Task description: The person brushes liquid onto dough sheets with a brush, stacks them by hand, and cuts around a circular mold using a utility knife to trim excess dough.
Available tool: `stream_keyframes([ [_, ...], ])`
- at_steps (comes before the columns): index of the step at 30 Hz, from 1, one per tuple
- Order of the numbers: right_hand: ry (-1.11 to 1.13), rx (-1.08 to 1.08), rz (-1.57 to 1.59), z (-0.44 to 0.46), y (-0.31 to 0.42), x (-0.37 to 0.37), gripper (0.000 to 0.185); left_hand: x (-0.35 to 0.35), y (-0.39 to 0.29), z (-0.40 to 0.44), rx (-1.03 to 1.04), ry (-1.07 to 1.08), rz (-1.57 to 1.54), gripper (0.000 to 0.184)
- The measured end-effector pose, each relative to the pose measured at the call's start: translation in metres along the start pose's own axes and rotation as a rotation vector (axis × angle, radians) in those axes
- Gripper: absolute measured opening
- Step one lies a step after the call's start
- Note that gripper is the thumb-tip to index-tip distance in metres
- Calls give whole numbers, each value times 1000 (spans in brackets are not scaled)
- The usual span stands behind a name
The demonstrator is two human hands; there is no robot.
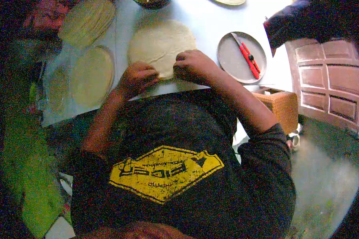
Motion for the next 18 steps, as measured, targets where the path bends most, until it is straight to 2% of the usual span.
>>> stream_keyframes([
  [5, 26, 8, 7, -3, -4, 3, 18, 5, 2, 1, 11, 24, 9, 16],
  [11, -69, 23, 23, -1, 5, 1, 22, 5, 5, 6, 8, 18, -15, 13],
  [18, -96, -9, 53, -2, 2, 10, 14, 3, 2, 4, 16, -9, -6, 11],
])
Point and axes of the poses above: each hand's wrist, its own z-axis towards the middle knuckle, its own x-axis out of the palm, y = z × x, the point moved 2 cm from there along z, towards the middle knuckle, and after that the axes turned 12 degrees about -y, right-handed, at the moved point
